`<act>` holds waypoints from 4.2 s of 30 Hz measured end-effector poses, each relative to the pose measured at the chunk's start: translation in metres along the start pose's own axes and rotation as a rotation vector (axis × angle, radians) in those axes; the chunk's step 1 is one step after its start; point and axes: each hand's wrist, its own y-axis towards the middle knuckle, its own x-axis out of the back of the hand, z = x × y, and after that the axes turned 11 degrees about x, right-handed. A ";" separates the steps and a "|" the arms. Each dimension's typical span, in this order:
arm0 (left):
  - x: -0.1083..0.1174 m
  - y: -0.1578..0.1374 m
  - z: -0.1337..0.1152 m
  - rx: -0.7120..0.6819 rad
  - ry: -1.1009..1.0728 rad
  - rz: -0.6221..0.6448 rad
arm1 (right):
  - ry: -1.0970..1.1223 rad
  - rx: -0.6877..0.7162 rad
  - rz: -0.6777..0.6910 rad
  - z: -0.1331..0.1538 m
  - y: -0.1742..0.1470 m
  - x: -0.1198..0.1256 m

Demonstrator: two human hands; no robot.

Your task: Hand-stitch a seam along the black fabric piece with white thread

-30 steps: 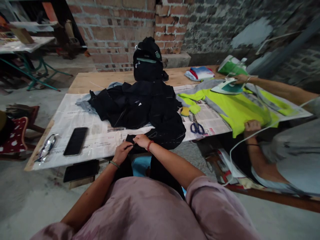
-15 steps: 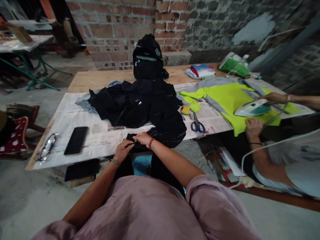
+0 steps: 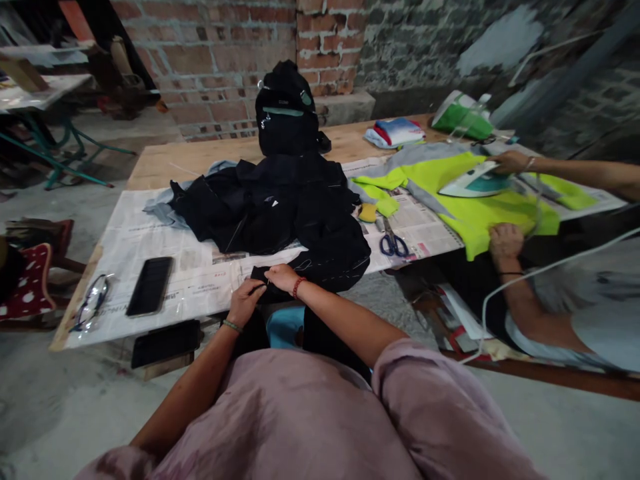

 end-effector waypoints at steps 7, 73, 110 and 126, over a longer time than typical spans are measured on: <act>-0.002 0.000 -0.003 0.000 -0.012 -0.021 | 0.012 0.000 -0.019 -0.003 -0.001 -0.002; 0.011 -0.003 -0.013 -0.017 -0.094 0.084 | 0.963 -0.279 -0.124 -0.002 -0.068 -0.040; 0.018 0.011 -0.037 0.583 -0.649 0.130 | -0.038 0.199 -0.182 -0.025 -0.083 -0.032; 0.081 0.092 -0.066 0.719 -1.079 -0.175 | -0.029 0.104 -0.135 -0.030 -0.083 -0.031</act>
